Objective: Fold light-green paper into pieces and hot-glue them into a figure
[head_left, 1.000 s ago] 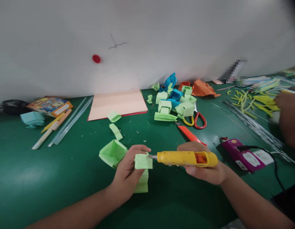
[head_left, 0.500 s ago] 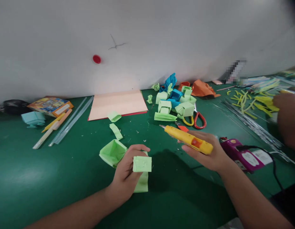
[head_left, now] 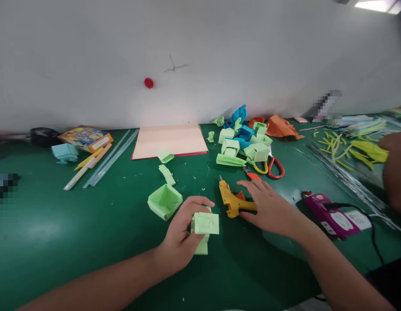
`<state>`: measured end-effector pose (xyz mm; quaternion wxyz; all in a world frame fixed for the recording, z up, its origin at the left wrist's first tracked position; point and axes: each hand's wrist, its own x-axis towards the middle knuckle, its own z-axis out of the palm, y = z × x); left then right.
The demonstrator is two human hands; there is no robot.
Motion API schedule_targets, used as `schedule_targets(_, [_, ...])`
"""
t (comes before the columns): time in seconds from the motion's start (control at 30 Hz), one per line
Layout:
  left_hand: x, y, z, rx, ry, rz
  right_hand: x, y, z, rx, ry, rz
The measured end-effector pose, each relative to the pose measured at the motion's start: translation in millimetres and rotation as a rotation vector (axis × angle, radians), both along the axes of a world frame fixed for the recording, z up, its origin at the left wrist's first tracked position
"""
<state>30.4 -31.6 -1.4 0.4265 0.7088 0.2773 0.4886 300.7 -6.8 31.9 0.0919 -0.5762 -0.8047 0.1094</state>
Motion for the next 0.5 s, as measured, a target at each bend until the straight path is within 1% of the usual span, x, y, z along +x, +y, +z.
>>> schedule_targets(0.07, [-1,-4,2.6,0.026,-0.012,0.017,-3,-11,7.8,0.033,0.094,0.036])
schedule_targets(0.2, [-2,-9,10.2,0.060,-0.040,0.096,-26,-31,24.1,-0.057,0.439,0.223])
schedule_targets(0.27, [-2,-10,13.2,0.081,-0.034,0.145,-43,-36,26.3,-0.105,0.611,0.294])
schedule_targets(0.33, [-2,-11,15.0,0.093,-0.033,0.188,-59,-38,24.5,-0.104,0.750,0.354])
schedule_targets(0.43, [-3,-13,16.4,0.094,-0.068,0.211,-79,-36,20.2,-0.067,0.896,0.367])
schedule_targets(0.5, [-3,-15,17.1,0.081,-0.113,0.203,-89,-35,19.5,-0.002,0.945,0.323])
